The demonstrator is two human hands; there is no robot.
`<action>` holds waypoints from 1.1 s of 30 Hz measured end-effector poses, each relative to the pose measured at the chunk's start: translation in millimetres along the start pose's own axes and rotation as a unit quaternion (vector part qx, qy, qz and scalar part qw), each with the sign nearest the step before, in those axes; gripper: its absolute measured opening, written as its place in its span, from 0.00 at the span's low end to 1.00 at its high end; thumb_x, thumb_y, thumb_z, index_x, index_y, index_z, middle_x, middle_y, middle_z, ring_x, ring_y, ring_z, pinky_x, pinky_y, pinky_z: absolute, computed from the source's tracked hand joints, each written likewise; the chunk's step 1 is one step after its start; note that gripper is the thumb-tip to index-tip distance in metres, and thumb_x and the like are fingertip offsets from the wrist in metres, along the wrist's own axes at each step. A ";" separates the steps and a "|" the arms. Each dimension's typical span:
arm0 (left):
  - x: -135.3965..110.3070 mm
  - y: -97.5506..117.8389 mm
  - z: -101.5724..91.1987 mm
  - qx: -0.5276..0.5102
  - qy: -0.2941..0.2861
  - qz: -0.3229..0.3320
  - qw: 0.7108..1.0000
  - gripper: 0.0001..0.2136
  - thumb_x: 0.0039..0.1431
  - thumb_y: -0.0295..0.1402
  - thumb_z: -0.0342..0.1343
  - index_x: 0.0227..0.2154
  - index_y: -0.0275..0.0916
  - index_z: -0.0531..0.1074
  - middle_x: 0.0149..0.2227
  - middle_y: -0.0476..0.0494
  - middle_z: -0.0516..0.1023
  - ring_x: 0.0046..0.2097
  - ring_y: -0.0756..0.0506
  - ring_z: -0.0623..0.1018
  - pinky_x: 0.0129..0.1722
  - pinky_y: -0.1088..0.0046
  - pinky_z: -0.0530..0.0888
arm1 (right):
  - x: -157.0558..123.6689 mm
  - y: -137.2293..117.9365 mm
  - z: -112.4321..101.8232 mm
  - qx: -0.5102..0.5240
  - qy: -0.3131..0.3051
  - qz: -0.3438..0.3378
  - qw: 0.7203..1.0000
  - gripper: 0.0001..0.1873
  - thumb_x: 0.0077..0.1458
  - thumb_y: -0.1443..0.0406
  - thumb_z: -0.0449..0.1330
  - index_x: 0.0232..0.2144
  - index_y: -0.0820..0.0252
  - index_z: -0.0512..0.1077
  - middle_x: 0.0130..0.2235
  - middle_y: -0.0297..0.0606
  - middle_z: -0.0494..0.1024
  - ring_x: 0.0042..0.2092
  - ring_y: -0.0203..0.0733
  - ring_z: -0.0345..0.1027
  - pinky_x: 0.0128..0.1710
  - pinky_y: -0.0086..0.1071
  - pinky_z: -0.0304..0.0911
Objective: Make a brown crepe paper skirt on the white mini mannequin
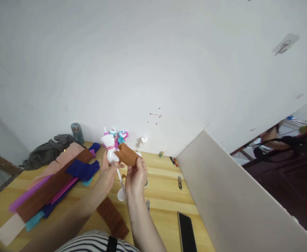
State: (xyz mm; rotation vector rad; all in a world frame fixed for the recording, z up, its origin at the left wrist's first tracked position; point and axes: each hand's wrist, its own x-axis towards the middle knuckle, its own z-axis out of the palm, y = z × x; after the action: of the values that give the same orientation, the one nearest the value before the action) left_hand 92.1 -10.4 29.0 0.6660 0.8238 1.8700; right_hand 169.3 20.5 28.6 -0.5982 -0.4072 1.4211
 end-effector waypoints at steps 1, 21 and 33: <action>0.6 1.1 2.2 0.000 0.001 0.006 1.000 0.30 0.45 0.34 0.65 0.51 0.45 0.59 0.43 0.46 0.73 0.40 0.47 0.76 0.37 0.73 0.73 | -1.9 2.0 0.0 -0.003 -0.004 -0.010 1.000 0.08 0.47 0.64 0.64 0.26 0.58 0.68 0.30 0.29 0.78 0.34 0.34 0.73 0.36 0.28 0.68; 5.4 49.1 -5.3 0.088 -0.147 -0.155 0.973 0.20 0.42 0.31 0.66 0.42 0.35 0.72 0.35 0.43 0.78 0.37 0.44 0.76 0.40 0.69 0.70 | 15.2 -48.0 -21.2 -0.348 -0.231 -0.123 0.900 0.22 0.51 0.51 0.60 0.43 0.57 0.75 0.52 0.42 0.74 0.56 0.49 0.62 0.53 0.40 0.57; -4.2 63.1 -1.8 0.174 -0.090 -0.101 0.975 0.16 0.40 0.32 0.67 0.35 0.37 0.73 0.29 0.49 0.74 0.32 0.47 0.71 0.33 0.73 0.67 | -9.8 -55.2 6.2 -0.350 -0.268 0.072 0.895 0.13 0.42 0.59 0.69 0.26 0.60 0.71 0.25 0.31 0.72 0.26 0.34 0.62 0.26 0.26 0.59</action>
State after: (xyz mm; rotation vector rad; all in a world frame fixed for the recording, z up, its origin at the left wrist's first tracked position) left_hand 58.1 -34.9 76.3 0.9161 1.0689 1.4716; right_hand 208.2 9.3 67.9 -0.8142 -1.3797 1.5638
